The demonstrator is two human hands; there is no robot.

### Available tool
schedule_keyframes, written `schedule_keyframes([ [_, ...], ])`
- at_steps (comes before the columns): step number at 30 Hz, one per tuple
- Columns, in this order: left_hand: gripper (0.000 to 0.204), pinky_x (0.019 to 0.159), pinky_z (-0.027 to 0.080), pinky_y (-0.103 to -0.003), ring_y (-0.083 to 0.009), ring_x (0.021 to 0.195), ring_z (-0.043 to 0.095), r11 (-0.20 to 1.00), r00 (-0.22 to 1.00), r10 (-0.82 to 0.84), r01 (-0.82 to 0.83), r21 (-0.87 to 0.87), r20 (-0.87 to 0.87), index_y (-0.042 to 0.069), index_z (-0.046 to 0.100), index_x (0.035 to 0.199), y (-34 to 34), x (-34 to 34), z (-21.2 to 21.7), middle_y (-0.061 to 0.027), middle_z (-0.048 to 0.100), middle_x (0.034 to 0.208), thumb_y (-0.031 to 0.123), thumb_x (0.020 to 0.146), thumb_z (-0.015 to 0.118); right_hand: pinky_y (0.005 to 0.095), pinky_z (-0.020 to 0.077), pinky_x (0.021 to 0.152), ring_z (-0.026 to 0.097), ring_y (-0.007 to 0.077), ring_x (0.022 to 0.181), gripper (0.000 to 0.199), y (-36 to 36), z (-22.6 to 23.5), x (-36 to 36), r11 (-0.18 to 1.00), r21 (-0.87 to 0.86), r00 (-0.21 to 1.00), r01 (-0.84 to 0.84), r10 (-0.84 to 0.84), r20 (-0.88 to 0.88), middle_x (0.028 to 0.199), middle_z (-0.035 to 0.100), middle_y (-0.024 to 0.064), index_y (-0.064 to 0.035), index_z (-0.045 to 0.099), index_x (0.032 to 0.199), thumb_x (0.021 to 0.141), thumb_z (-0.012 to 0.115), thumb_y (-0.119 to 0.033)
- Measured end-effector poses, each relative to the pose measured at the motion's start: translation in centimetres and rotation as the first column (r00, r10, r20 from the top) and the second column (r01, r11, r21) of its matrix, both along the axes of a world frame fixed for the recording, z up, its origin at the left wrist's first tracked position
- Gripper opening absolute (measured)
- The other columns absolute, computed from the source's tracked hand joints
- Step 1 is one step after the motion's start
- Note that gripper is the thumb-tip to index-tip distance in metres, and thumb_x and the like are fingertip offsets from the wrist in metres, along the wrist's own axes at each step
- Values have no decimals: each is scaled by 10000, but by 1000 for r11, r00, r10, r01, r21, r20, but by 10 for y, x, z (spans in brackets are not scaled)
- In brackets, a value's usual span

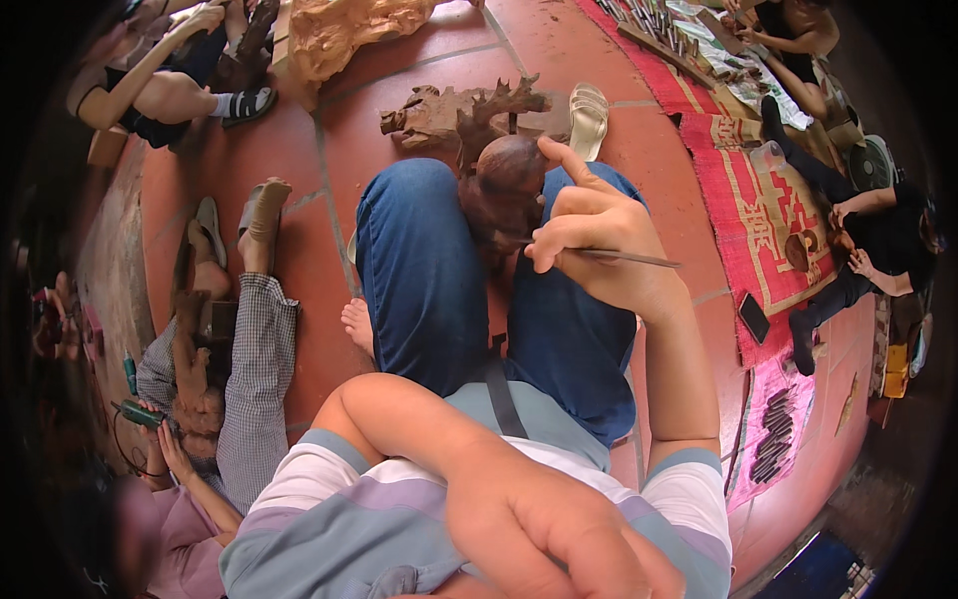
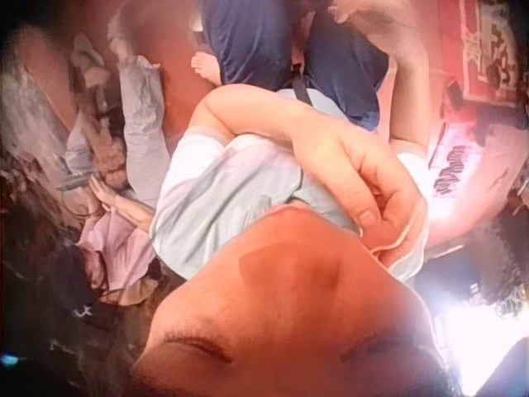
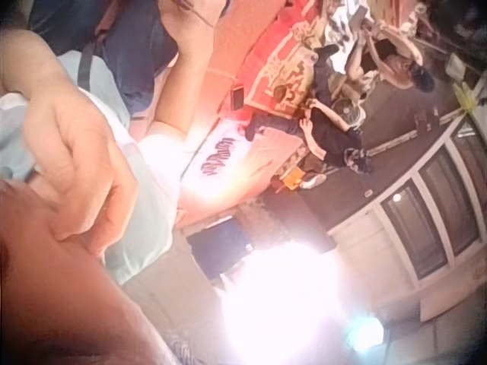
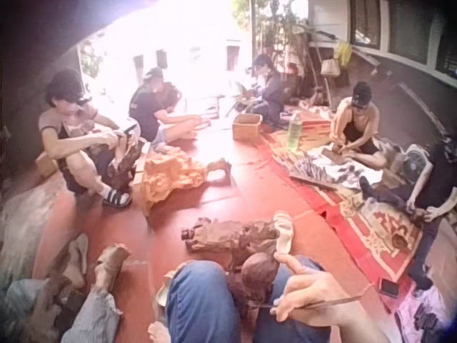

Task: The person carves a piece of wood using a knife while sitting on the floor. They hold the wood with one hand and use the knife with the other to shape and smooth the surface.

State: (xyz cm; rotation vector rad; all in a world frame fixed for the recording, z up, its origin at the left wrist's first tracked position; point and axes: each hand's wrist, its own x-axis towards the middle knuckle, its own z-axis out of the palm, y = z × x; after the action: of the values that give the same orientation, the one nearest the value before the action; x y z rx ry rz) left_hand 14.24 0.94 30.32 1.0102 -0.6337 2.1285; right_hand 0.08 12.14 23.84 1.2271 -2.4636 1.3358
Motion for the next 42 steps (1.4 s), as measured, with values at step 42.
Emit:
schedule_keyframes([
  [42,156,789,419,-384,-305,943,547,713,745,490,-642,-284,-454,51,633,873,-20,-39,-22,-165,562,1098,19,843,483,436,413,1040,621,209,845,198,-2,-5,-7,977,-199,982,77,-40,184,672,524,11,-58,614,657,673,679,128],
])
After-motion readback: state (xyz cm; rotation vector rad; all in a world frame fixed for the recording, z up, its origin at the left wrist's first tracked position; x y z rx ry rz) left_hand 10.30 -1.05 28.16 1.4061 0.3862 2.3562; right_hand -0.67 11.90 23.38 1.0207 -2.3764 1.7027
